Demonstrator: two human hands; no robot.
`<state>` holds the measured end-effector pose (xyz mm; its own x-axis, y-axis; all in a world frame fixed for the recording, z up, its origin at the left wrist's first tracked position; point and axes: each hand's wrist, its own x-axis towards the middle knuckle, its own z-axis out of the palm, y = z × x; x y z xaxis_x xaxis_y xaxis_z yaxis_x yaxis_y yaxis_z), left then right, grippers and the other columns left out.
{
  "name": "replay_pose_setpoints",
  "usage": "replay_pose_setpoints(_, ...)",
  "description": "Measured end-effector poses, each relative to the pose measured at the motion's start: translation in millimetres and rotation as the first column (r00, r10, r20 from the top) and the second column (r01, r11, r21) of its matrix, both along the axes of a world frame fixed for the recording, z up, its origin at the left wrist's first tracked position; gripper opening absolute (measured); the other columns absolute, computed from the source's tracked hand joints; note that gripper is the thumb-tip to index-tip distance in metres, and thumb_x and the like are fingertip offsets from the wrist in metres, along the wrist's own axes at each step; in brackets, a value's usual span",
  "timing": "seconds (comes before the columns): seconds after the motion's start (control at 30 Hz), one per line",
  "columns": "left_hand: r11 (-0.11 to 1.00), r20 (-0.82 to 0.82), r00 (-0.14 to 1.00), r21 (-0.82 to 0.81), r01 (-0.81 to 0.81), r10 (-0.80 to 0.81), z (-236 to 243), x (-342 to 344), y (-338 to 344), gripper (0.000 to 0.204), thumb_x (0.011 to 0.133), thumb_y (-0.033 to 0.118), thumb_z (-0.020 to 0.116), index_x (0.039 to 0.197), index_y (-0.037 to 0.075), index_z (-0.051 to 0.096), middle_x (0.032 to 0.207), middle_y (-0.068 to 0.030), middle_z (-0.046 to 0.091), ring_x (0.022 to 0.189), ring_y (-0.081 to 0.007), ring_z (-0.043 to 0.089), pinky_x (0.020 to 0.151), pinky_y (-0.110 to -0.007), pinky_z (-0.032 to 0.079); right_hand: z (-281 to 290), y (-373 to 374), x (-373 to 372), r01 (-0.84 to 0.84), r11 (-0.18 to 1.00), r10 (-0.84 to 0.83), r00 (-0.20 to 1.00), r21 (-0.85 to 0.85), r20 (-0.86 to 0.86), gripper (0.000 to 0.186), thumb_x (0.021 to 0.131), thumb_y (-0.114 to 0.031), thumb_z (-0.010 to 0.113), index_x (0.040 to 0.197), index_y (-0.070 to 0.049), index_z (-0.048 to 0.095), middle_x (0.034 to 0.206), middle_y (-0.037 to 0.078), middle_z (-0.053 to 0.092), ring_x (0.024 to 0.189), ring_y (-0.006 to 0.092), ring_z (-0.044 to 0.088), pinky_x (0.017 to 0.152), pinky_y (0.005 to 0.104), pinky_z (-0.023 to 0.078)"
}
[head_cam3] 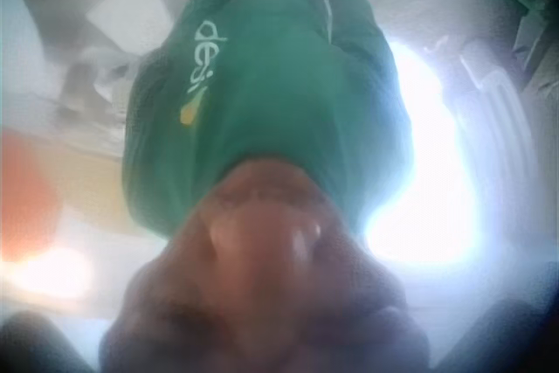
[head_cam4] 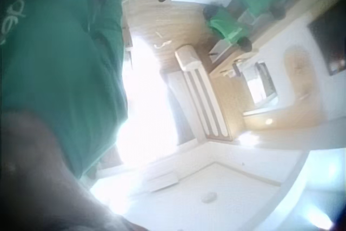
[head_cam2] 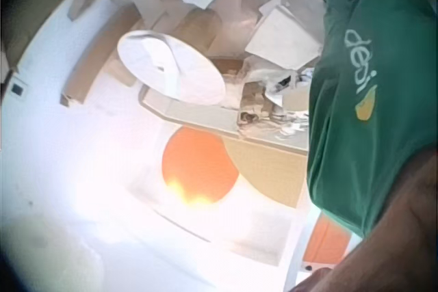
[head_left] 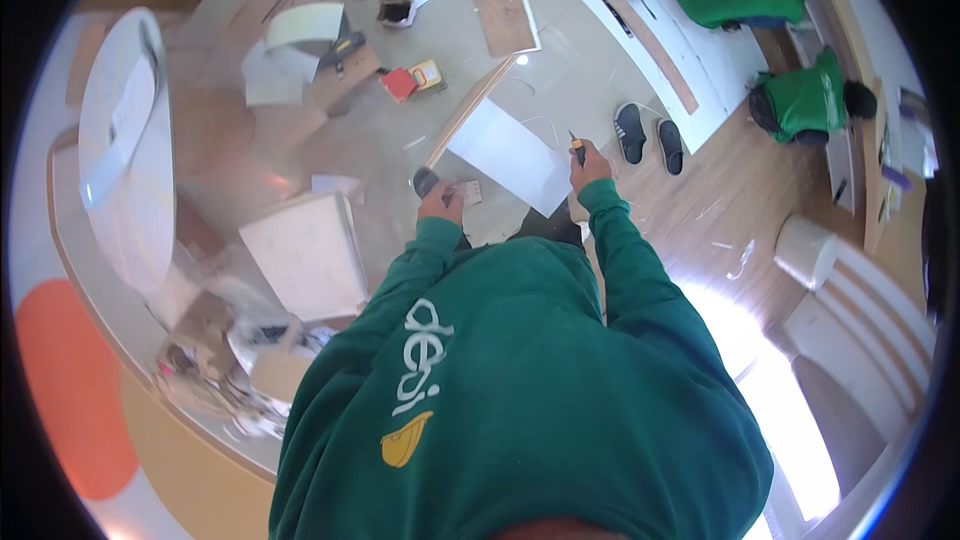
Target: The person uses a utility knife to trim excess white laminate or veneer from the edges of a wooden furniture panel. They repeatedly reposition the panel and carefully cut along the edges to remove overhanging material.
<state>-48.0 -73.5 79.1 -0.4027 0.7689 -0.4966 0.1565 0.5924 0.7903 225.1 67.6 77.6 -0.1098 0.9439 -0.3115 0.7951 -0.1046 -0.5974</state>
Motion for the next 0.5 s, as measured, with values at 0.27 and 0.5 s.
replay_pose_setpoints(0.27,0.976,-0.076,0.973,-0.023,0.215,-0.216,10,29,42,0.027,0.086,0.016,0.060,0.109,0.005,0.065,0.096,-0.0165,0.068,0.086,-0.0266,0.067,0.081,-0.034,0.052,-3,11,-55,0.093,0.993,-0.105,0.974,-0.070,-0.199,0.042,0.080,-0.015,0.055,0.122,-0.009,0.053,0.095,0.026,0.063,0.089,0.0435,0.061,0.079,0.0462,0.048)
replay_pose_setpoints(0.5,0.995,-0.250,0.964,-0.078,0.068,-0.086,-9,56,47,0.024,0.085,0.015,0.061,0.105,0.002,0.066,0.092,-0.0145,0.068,0.081,-0.0261,0.067,0.074,-0.034,0.052,-19,39,-113,0.059,0.981,-0.142,0.868,-0.185,-0.477,0.048,0.079,-0.014,0.057,0.126,-0.007,0.048,0.095,0.030,0.062,0.090,0.0472,0.059,0.079,0.0504,0.047)
